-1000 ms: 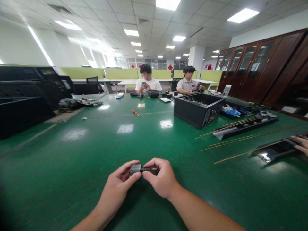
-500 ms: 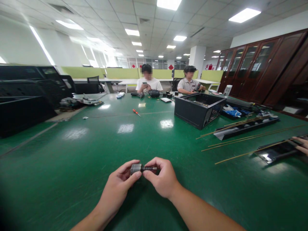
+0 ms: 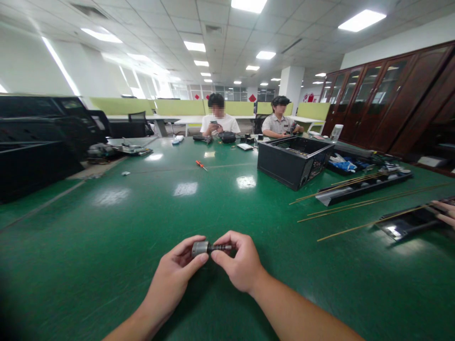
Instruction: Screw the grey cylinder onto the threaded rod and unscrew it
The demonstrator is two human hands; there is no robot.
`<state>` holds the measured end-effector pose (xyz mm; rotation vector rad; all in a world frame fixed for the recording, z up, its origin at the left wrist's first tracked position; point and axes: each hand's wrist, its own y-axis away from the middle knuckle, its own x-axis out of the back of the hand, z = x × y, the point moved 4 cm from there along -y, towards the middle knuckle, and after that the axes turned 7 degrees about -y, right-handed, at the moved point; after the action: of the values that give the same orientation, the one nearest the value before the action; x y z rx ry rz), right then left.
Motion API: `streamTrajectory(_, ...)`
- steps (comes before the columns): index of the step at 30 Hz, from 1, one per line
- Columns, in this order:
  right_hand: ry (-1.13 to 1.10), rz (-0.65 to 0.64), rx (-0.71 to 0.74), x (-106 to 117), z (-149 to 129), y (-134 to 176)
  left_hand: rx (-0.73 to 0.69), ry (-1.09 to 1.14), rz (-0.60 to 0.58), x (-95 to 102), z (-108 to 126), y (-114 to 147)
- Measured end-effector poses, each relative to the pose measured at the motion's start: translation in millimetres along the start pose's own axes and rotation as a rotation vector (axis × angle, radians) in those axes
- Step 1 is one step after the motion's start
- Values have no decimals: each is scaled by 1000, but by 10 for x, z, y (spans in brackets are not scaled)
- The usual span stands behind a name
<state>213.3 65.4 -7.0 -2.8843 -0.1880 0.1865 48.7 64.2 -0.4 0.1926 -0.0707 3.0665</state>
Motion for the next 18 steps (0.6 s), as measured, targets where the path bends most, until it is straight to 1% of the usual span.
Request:
streamTrajectory(12,-22,2,-6,-2,6,0,11,11,5,2,10,1)
streamTrajectory(18,-85,19,-31,3,23,0,3,-12,33,1,20,3)
